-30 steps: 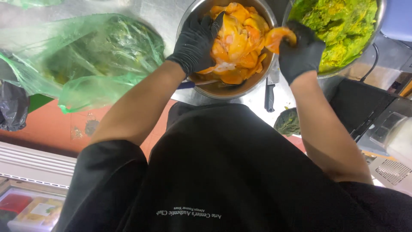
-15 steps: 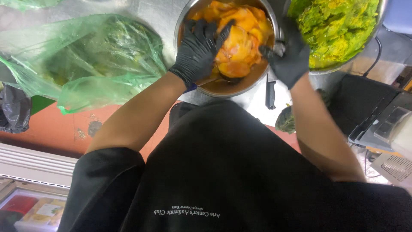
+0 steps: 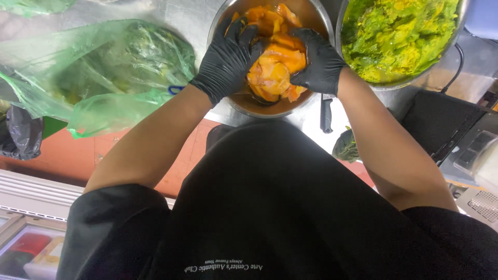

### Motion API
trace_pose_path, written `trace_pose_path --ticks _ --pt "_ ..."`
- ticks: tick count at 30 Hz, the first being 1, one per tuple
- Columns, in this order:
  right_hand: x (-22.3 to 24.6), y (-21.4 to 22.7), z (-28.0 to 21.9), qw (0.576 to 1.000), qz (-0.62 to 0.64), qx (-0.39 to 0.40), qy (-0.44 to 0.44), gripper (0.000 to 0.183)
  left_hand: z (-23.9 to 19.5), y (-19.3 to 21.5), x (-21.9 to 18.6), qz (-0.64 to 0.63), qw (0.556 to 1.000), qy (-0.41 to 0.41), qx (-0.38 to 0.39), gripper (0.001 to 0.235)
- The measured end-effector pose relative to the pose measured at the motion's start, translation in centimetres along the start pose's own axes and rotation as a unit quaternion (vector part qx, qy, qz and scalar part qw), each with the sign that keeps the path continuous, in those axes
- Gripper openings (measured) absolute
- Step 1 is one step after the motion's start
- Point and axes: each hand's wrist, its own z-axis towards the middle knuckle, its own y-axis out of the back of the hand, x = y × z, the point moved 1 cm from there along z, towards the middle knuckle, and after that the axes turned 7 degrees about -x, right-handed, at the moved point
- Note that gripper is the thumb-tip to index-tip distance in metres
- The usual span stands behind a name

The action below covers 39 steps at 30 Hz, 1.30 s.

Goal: Cutting and marinating raw chicken pieces in a bowl.

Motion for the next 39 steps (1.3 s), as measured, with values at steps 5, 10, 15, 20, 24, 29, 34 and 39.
trace_pose_path --ticks 5,10,15,20,24,29,34,39 --pt "1.7 0.0 -0.3 1.000 -0.005 0.013 -0.017 0.100 -0.3 -1.4 -0.1 0.016 0.999 -0.003 -0.028 0.044" --pt "3.9 -2.0 -1.8 0.997 -0.068 -0.036 -0.029 0.110 1.2 -1.1 -0.1 0.007 0.993 0.018 -0.118 0.050" --pt "4.6 -4.8 -3.5 0.984 -0.090 -0.129 -0.084 0.105 0.9 0.5 -3.7 -0.292 0.902 0.312 -0.058 0.093" --pt "5.1 -6.9 -3.1 0.982 -0.077 -0.163 -0.060 0.101 -1.0 -3.4 -6.2 -0.462 0.771 0.424 -0.113 0.119" --pt "2.7 -7.6 -2.7 0.981 -0.079 -0.175 0.025 0.100 -0.7 -5.0 -5.7 -0.536 0.695 0.478 -0.038 0.124" --pt "2.1 -7.6 -2.8 0.985 -0.089 -0.147 0.006 0.105 -0.2 -2.9 -5.8 -0.549 0.710 0.440 -0.034 0.131" --pt "3.2 -8.1 -3.4 0.980 -0.104 -0.170 -0.013 0.109 -0.5 -4.6 -4.6 -0.524 0.766 0.361 -0.093 0.136" --pt "3.4 -9.7 -3.9 0.973 -0.129 -0.191 -0.017 0.114 -0.1 -5.7 -5.1 -0.610 0.665 0.426 -0.059 0.130"
